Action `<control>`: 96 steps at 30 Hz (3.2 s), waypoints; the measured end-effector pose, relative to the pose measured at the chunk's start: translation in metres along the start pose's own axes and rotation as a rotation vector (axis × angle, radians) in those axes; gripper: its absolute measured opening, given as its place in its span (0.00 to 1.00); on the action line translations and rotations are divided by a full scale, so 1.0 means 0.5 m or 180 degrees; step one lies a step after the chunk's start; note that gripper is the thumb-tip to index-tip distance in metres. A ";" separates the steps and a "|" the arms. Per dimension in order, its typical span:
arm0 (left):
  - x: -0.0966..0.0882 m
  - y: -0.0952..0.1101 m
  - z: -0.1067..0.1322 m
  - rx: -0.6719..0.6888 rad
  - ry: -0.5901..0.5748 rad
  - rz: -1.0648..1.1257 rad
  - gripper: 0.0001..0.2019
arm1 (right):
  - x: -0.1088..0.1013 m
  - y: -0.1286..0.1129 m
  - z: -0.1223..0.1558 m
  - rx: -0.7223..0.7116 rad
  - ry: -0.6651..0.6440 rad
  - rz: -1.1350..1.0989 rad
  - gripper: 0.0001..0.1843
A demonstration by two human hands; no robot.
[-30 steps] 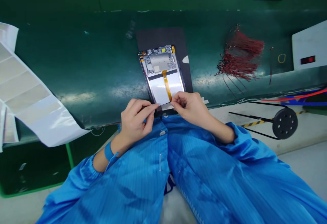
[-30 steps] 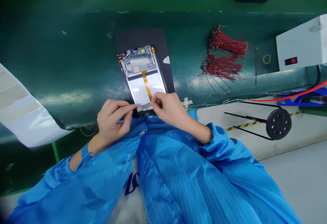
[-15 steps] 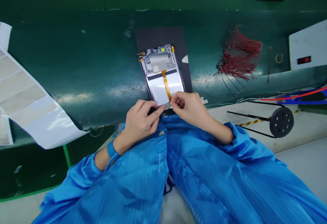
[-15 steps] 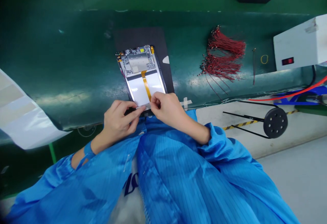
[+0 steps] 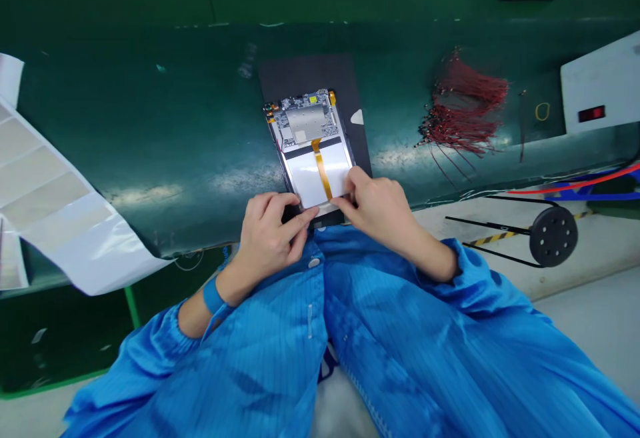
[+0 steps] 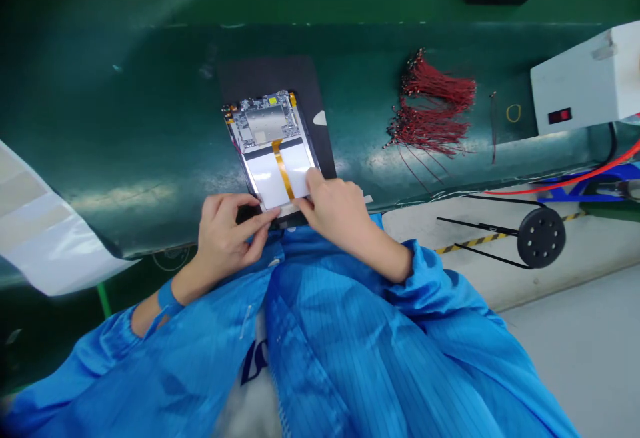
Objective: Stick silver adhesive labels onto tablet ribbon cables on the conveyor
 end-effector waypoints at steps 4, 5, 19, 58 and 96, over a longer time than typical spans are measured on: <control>0.038 0.039 -0.031 0.0222 -0.0245 -0.0109 0.18 | -0.015 0.026 -0.006 -0.0255 -0.0052 -0.0742 0.06; 0.047 0.049 -0.037 0.0305 -0.0333 -0.0157 0.20 | -0.017 0.034 -0.004 -0.0386 -0.0099 -0.0995 0.04; -0.023 0.027 -0.071 0.0152 -0.0018 -0.0283 0.22 | -0.142 0.331 -0.060 -0.0564 0.1393 0.0183 0.06; -0.005 0.049 -0.045 0.0028 0.0168 -0.0207 0.10 | 0.001 0.025 0.065 -0.2877 0.1095 0.0225 0.15; 0.054 0.132 -0.049 0.0480 0.0114 -0.0999 0.07 | -0.012 0.028 0.047 -0.2711 0.0806 0.0279 0.17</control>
Point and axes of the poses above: each hand's wrist, its own z-axis away from the middle knuckle, its own x-axis out of the palm, y = z × x, the point moved 9 cm from there along -z, towards the middle knuckle, and after that the axes turned 1 degree about x, right-handed, at the moved point
